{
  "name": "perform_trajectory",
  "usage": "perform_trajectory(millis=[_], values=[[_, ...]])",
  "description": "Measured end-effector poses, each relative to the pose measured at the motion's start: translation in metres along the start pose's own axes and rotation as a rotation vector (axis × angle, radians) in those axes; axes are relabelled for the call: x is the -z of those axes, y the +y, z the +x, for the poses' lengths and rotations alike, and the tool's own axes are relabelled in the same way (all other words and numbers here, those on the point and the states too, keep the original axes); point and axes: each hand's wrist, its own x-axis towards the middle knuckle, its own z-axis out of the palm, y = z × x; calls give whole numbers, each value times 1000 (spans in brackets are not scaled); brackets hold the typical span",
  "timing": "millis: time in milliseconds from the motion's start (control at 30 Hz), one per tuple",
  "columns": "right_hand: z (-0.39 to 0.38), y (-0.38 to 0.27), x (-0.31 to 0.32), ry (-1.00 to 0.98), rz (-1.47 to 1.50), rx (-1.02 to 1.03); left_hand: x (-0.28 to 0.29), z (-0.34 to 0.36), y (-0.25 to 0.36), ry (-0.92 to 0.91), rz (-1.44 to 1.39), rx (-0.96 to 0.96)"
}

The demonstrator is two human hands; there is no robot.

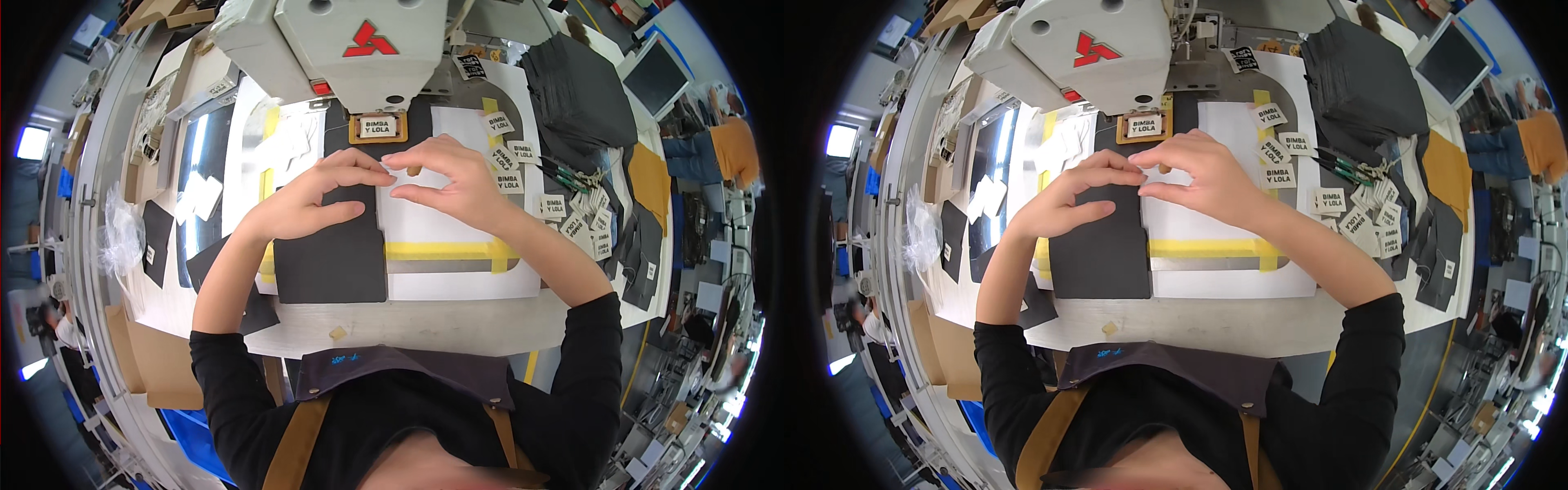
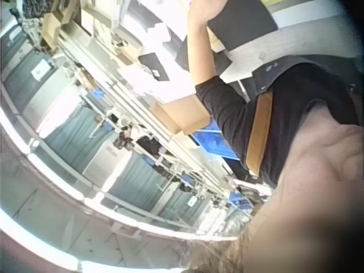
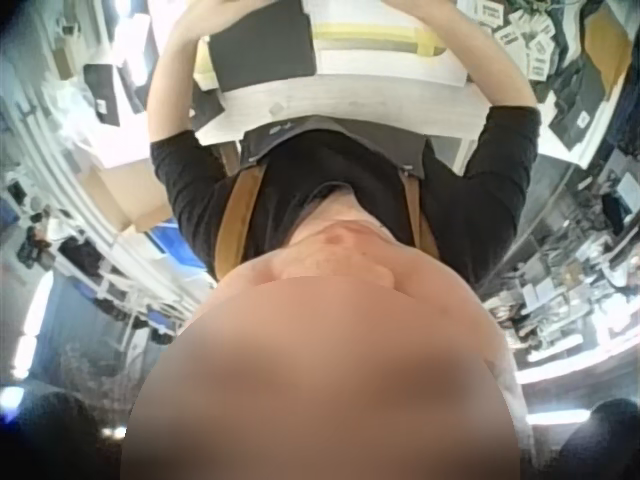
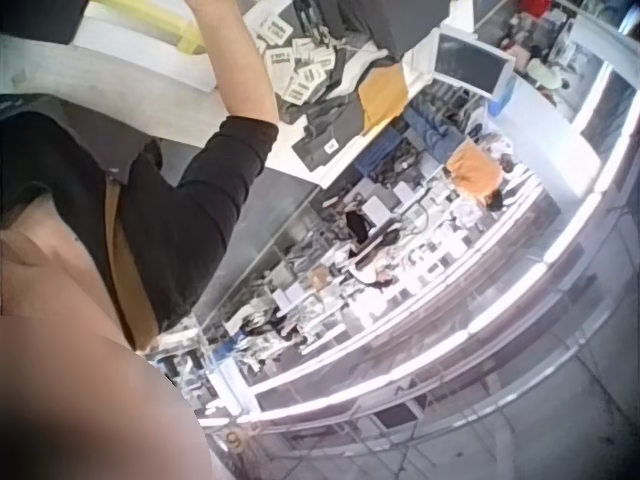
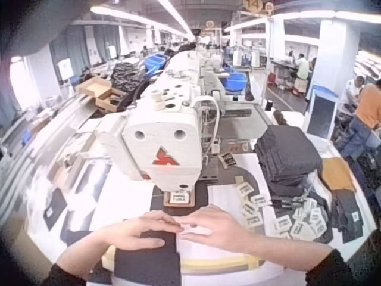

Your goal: Sewing small brand labels onto leather panels using an industrial sewing machine.

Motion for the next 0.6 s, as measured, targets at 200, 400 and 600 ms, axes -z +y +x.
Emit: perform_trajectory(millis=[200,400,600], values=[[-8,-20,0,77,-9,78,-7,-8,12,-69,-264,-87],[-25,-46,18,167,-35,111,-10,-14,22,-6,-237,-72],[-69,-59,37,-626,-34,58,-4,-9,0,95,533,-11]])
